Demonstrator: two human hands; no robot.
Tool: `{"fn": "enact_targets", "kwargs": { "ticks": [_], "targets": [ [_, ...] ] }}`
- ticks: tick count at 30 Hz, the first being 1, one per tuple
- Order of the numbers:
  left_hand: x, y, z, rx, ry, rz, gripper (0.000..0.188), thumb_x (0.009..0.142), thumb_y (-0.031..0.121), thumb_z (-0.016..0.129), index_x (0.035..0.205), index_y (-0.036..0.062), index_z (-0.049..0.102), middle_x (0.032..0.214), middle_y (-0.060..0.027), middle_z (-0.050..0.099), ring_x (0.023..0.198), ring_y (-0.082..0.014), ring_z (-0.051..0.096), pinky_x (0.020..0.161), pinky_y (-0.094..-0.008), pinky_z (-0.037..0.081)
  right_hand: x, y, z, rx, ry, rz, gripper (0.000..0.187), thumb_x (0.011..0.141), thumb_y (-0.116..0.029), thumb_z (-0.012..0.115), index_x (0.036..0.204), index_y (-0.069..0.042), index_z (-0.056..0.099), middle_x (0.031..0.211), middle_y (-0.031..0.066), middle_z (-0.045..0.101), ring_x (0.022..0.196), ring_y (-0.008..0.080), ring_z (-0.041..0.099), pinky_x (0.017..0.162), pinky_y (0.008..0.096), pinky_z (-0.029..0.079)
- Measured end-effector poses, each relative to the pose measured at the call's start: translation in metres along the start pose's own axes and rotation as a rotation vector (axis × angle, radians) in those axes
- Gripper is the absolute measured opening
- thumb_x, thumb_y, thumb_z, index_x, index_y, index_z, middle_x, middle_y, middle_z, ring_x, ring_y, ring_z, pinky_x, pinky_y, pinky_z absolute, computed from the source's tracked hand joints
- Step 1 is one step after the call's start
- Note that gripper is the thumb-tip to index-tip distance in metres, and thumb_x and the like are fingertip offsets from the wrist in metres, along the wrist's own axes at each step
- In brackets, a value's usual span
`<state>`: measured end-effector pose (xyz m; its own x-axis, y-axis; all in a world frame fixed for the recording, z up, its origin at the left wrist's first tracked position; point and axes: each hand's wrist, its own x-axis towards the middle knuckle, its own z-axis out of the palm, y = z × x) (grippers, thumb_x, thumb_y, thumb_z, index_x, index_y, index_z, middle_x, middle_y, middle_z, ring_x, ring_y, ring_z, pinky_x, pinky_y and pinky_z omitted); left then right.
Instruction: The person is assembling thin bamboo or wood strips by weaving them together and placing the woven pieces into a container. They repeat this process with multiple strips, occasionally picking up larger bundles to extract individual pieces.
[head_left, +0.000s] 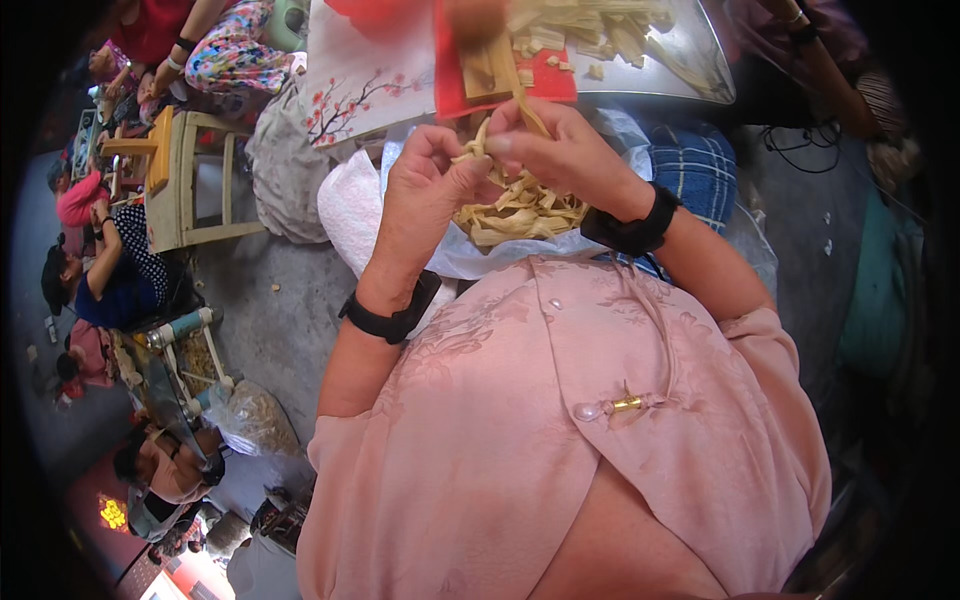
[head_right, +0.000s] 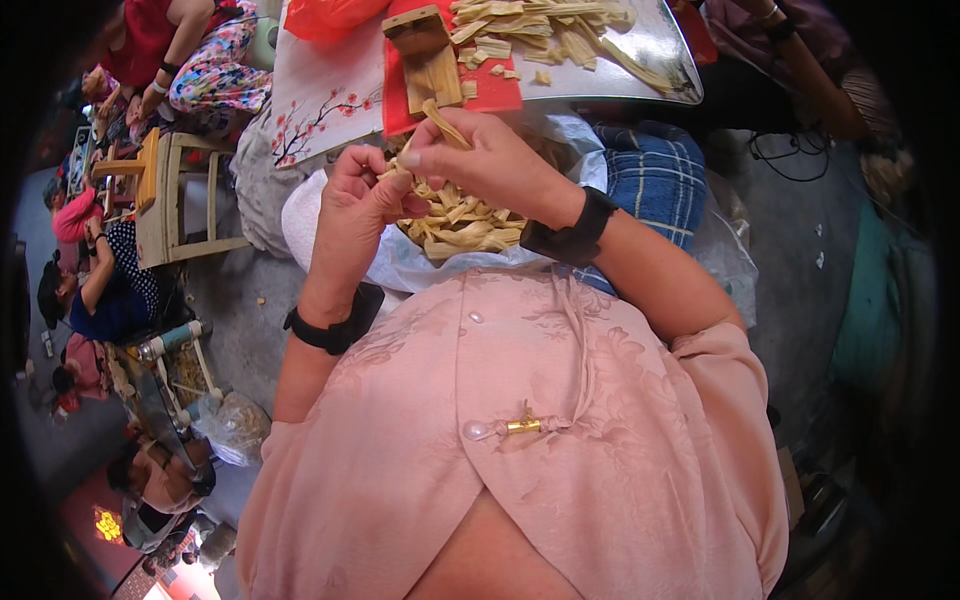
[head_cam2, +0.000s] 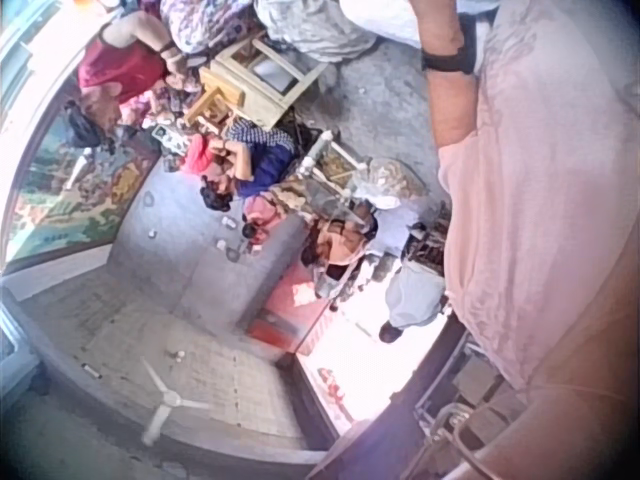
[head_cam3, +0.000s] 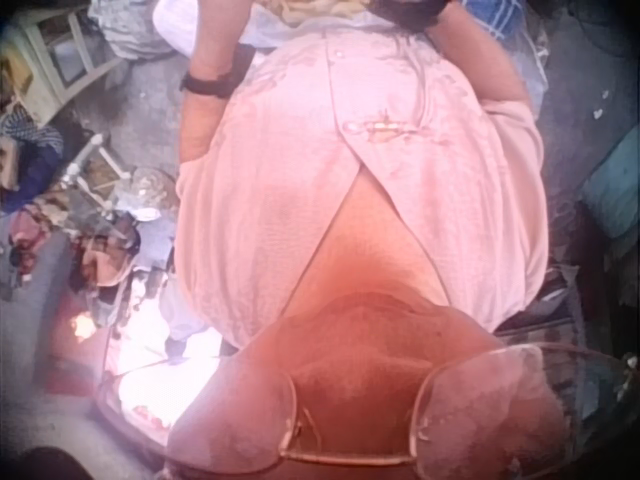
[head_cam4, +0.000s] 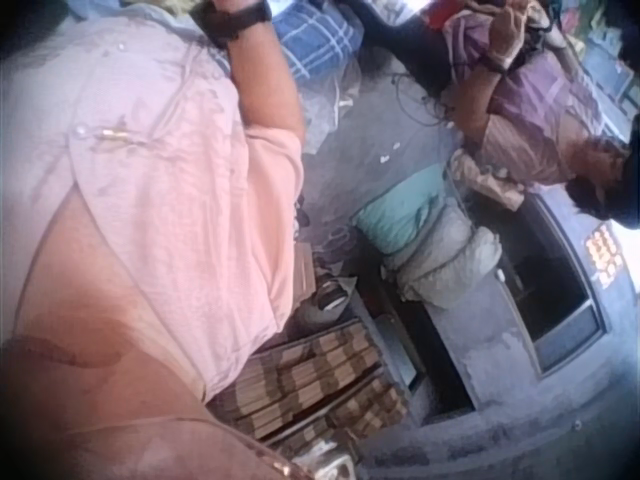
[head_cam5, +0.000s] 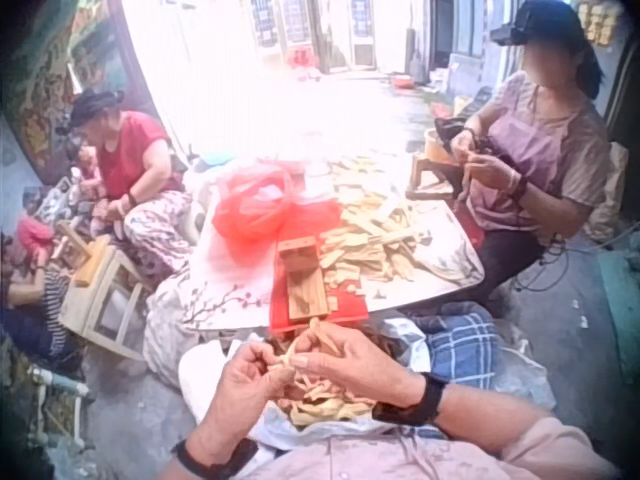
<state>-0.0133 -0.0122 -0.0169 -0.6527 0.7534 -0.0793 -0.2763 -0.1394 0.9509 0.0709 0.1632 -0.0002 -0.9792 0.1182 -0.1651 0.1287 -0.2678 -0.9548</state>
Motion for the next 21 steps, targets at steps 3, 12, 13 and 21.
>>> {"fn": "enact_targets", "kwargs": {
  "ticks": [3,12,13,21],
  "targets": [
    [0.0,0.003,-0.001,-0.061,0.042,-0.055,0.018,0.094,0.009,0.062,0.11,0.0059,0.053,0.086,-0.0033,0.064,0.07,-0.012,0.067,0.066,-0.0247,0.058,-0.001,0.009,-0.015,0.122,-0.033,0.132,0.031,0.096,-0.034,0.057,0.088,-0.004,0.058,0.07,-0.0023,0.053,0.058,0.0037,0.038,0.05,0.0207,0.03],
    [0.0,-0.015,-0.007,0.079,0.035,-0.119,0.016,0.094,0.012,0.062,0.106,0.0028,0.055,0.081,-0.0049,0.064,0.069,-0.0105,0.065,0.06,-0.0215,0.053,-0.009,0.018,-0.01,-0.672,0.174,-0.488,0.018,0.09,-0.019,0.065,0.09,-0.002,0.065,0.08,0.0105,0.063,0.073,0.0243,0.059,0.065,0.0301,0.046],
    [0.0,-0.02,-0.008,0.095,0.043,-0.131,0.016,0.094,0.012,0.062,0.105,0.0025,0.055,0.081,-0.0049,0.064,0.068,-0.0104,0.065,0.06,-0.0214,0.053,-0.009,0.016,-0.011,-0.82,0.24,-0.593,0.016,0.088,-0.018,0.067,0.09,-0.002,0.066,0.083,0.0129,0.065,0.075,0.0281,0.061,0.066,0.0317,0.048],
    [-0.012,-0.035,-0.018,1.333,-0.019,0.366,0.037,0.097,0.027,0.058,0.126,0.0055,0.052,0.098,-0.0128,0.061,0.098,-0.0307,0.06,0.086,-0.0357,0.047,-0.012,0.013,0.003,-0.642,0.228,-0.716,0.019,0.086,-0.004,0.067,0.104,-0.002,0.063,0.094,0.0135,0.062,0.083,0.0301,0.063,0.071,0.0343,0.052]
  ]
}}
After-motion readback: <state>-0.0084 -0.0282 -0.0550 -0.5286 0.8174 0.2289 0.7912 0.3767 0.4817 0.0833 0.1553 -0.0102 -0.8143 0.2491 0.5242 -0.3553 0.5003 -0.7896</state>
